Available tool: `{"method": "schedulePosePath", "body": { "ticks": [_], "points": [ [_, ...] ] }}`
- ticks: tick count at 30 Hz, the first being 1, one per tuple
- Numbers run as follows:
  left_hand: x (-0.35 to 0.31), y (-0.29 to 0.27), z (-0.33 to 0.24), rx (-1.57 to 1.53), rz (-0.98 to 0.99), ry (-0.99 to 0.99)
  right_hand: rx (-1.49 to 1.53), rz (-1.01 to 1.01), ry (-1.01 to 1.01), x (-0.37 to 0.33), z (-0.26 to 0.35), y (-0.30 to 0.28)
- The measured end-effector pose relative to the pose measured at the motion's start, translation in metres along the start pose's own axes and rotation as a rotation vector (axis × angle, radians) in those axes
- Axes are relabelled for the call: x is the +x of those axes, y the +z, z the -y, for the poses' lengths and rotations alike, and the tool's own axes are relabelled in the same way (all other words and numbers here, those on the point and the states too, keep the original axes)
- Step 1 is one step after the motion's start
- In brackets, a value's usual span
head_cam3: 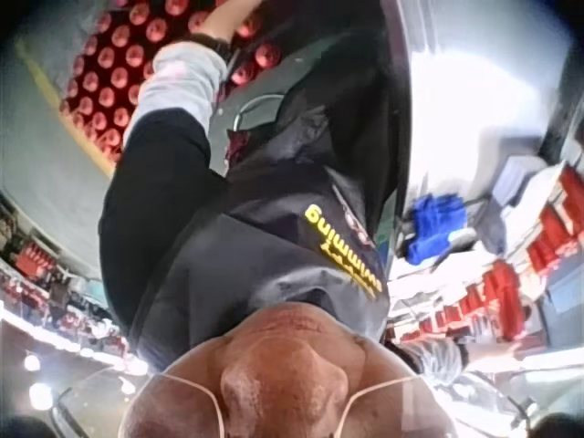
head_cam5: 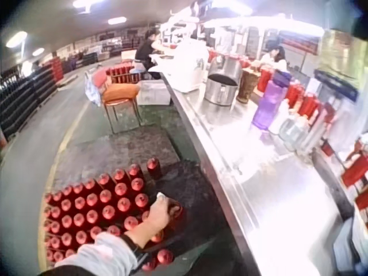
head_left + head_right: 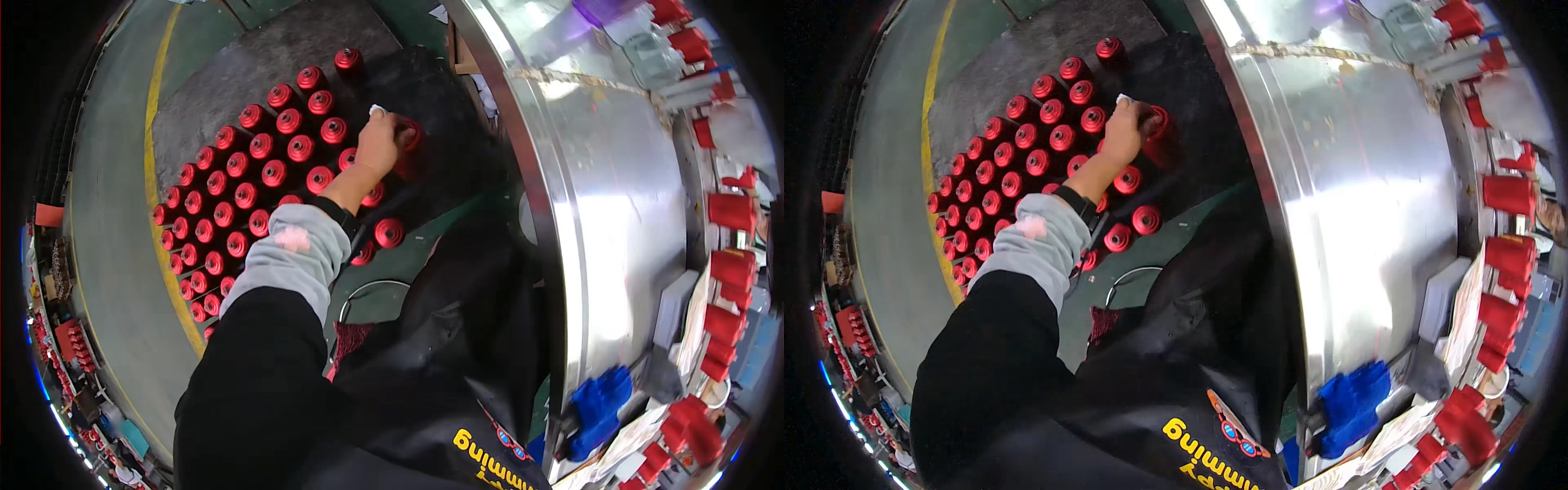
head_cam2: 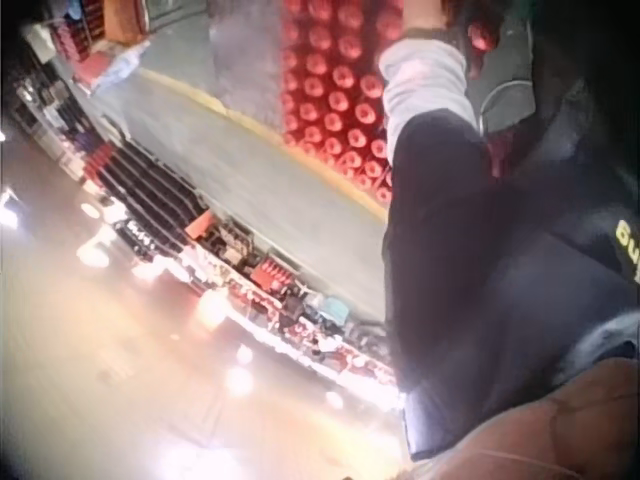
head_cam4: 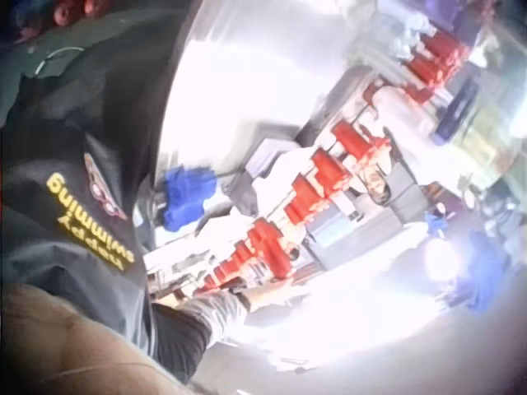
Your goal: Applying decorative gold labels and trim to red metallic canisters in a production line setting.
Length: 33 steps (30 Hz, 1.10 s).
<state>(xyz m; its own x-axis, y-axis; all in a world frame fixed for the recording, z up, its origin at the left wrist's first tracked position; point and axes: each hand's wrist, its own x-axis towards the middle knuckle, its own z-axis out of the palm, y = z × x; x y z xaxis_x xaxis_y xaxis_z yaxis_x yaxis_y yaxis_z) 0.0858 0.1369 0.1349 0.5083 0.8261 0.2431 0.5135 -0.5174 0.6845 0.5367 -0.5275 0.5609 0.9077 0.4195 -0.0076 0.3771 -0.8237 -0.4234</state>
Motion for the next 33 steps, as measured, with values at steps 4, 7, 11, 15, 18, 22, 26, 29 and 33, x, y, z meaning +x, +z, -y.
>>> {"method": "schedulePosePath", "body": {
  "ticks": [4,7,11,15,18,22,26,29,33],
  "points": [
    [0.057,0.024,0.076,0.128,-0.010,-0.116,-0.023,-0.005,0.039,0.032,0.026,0.003],
    [0.099,0.038,0.141,0.247,-0.041,-0.168,-0.031,-0.015,0.066,0.059,0.037,0.010],
    [0.135,0.055,0.182,0.302,-0.041,-0.384,-0.050,-0.021,0.120,0.086,0.044,0.021],
    [0.153,0.067,0.198,0.334,-0.029,-0.496,-0.060,-0.031,0.175,0.104,0.045,0.037],
    [0.162,0.078,0.202,0.311,-0.064,-0.606,-0.058,-0.047,0.219,0.104,0.045,0.044],
    [0.161,0.096,0.200,0.267,-0.070,-0.527,-0.052,-0.148,0.282,0.067,0.052,0.014],
    [0.153,0.087,0.180,0.951,0.254,-0.075,-0.006,-0.408,0.406,-0.069,0.042,-0.043],
    [0.106,0.053,0.162,0.344,0.044,-0.349,0.029,-0.658,0.550,-0.239,0.045,-0.071],
    [0.027,0.043,0.088,0.024,-0.069,0.022,0.020,-0.815,0.376,-0.245,0.057,-0.049]
  ]
}}
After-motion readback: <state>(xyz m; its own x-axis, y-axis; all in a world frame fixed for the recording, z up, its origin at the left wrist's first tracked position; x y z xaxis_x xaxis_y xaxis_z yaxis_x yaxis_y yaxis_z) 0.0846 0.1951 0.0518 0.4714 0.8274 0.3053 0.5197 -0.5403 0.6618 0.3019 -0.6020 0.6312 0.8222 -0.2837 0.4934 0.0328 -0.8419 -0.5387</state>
